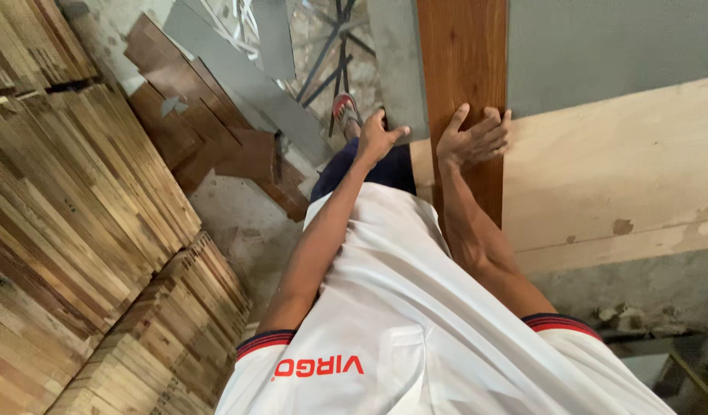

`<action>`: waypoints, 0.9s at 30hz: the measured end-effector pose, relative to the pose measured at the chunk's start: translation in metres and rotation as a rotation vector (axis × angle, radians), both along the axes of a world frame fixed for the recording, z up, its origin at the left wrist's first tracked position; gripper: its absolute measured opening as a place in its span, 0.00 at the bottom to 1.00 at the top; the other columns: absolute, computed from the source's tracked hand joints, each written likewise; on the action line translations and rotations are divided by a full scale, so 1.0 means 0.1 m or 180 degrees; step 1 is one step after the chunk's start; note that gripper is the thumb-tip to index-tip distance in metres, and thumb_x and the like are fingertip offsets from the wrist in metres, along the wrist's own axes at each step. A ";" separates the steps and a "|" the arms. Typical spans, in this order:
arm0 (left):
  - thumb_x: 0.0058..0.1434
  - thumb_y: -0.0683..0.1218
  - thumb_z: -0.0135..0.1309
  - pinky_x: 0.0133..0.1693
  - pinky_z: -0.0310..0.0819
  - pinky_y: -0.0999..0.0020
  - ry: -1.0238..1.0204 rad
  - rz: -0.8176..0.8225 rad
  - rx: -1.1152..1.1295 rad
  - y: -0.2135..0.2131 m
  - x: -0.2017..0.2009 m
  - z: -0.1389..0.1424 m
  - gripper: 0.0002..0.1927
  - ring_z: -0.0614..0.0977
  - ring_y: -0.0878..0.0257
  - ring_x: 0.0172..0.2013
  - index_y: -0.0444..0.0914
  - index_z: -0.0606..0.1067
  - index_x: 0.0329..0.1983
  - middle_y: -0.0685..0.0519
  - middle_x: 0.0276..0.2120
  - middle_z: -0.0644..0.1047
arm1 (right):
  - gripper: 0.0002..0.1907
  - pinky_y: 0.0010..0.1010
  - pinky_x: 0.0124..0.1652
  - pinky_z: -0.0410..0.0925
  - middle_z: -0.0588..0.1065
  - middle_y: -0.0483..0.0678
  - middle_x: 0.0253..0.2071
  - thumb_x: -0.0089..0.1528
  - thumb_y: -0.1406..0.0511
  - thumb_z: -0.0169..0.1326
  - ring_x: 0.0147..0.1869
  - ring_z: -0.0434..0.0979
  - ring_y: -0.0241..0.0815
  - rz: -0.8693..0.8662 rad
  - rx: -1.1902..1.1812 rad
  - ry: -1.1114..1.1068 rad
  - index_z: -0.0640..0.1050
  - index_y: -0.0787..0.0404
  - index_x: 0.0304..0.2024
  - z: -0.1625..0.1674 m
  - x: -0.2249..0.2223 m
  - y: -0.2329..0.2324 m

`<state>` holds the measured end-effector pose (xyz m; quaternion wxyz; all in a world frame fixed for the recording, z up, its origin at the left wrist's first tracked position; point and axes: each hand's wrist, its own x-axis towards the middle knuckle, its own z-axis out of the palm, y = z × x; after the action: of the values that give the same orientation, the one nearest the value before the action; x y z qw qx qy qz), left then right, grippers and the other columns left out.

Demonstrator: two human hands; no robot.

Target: The person places a gray board on a wooden work table and measures it with a tape measure, holding the tape flat along the board. A second person marks the board with a marker while the person holds the tape in place. The person then picks up a long wooden plank, aligns it against the board and table edge, and repositions it.

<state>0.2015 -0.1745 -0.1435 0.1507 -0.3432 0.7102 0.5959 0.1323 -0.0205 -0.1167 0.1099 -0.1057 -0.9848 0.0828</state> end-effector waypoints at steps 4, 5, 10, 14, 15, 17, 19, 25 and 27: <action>0.53 0.53 0.70 0.37 0.73 0.59 -0.0003 -0.0125 -0.0067 -0.01 -0.02 0.00 0.23 0.78 0.59 0.31 0.33 0.74 0.39 0.49 0.29 0.78 | 0.22 0.59 0.64 0.51 0.64 0.54 0.64 0.66 0.45 0.53 0.67 0.61 0.56 0.0018 -0.0040 -0.0110 0.69 0.51 0.51 0.02 -0.02 0.02; 0.54 0.53 0.70 0.36 0.73 0.59 -0.0088 -0.0184 -0.0055 -0.01 -0.02 0.00 0.23 0.77 0.58 0.30 0.32 0.73 0.37 0.48 0.28 0.76 | 0.22 0.60 0.64 0.51 0.63 0.54 0.64 0.66 0.46 0.53 0.66 0.61 0.56 0.0022 -0.0038 -0.0121 0.69 0.51 0.51 0.02 -0.02 0.01; 0.55 0.52 0.69 0.36 0.72 0.59 -0.0061 -0.0101 -0.0122 -0.04 0.03 0.04 0.23 0.75 0.58 0.29 0.31 0.73 0.37 0.47 0.26 0.74 | 0.22 0.59 0.65 0.51 0.63 0.54 0.66 0.66 0.46 0.54 0.69 0.60 0.55 -0.0065 -0.0127 -0.0223 0.68 0.50 0.52 0.03 0.01 -0.01; 0.55 0.50 0.67 0.37 0.74 0.64 0.0016 0.0061 0.0042 -0.06 0.04 0.07 0.21 0.80 0.61 0.31 0.32 0.75 0.42 0.50 0.29 0.80 | 0.22 0.60 0.65 0.50 0.62 0.54 0.66 0.66 0.47 0.55 0.70 0.59 0.55 -0.0076 -0.0164 -0.0216 0.68 0.50 0.53 0.03 0.01 -0.02; 0.55 0.49 0.66 0.38 0.75 0.64 0.0064 0.0115 0.0195 -0.05 0.03 0.06 0.20 0.81 0.62 0.32 0.32 0.75 0.43 0.50 0.31 0.81 | 0.22 0.60 0.65 0.50 0.62 0.54 0.65 0.66 0.47 0.55 0.70 0.59 0.55 -0.0073 -0.0159 -0.0215 0.68 0.50 0.53 0.03 0.00 -0.01; 0.57 0.48 0.64 0.39 0.77 0.66 0.0153 0.0226 0.0496 -0.02 0.02 0.03 0.18 0.83 0.64 0.35 0.32 0.76 0.45 0.50 0.35 0.83 | 0.21 0.61 0.65 0.49 0.62 0.53 0.64 0.66 0.47 0.55 0.69 0.59 0.55 -0.0065 -0.0152 -0.0218 0.68 0.50 0.52 0.04 -0.01 0.01; 0.57 0.46 0.63 0.41 0.77 0.67 0.0220 0.0378 0.0787 0.00 0.03 -0.02 0.18 0.83 0.64 0.37 0.33 0.76 0.48 0.51 0.38 0.83 | 0.22 0.59 0.65 0.50 0.62 0.54 0.66 0.66 0.47 0.55 0.70 0.59 0.55 -0.0084 -0.0212 -0.0285 0.68 0.50 0.53 0.04 0.00 0.01; 0.60 0.41 0.54 0.41 0.75 0.68 0.0367 0.0470 0.0891 -0.04 0.18 -0.14 0.13 0.80 0.65 0.38 0.33 0.76 0.48 0.51 0.39 0.81 | 0.22 0.61 0.66 0.50 0.64 0.51 0.65 0.63 0.47 0.57 0.70 0.61 0.54 -0.0088 -0.0068 0.0320 0.69 0.48 0.52 0.08 0.02 -0.10; 0.61 0.39 0.51 0.41 0.75 0.69 0.0659 0.0605 0.1072 -0.06 0.20 -0.18 0.12 0.79 0.66 0.39 0.33 0.76 0.47 0.52 0.40 0.81 | 0.22 0.61 0.66 0.50 0.65 0.51 0.65 0.63 0.47 0.58 0.70 0.61 0.55 0.0026 0.0041 0.0400 0.69 0.49 0.52 0.12 -0.02 -0.04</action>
<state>0.2219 -0.1807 -0.1611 0.0753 -0.3155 0.5767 0.7498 0.1307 -0.0246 -0.1050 0.1719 -0.0955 -0.9769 0.0834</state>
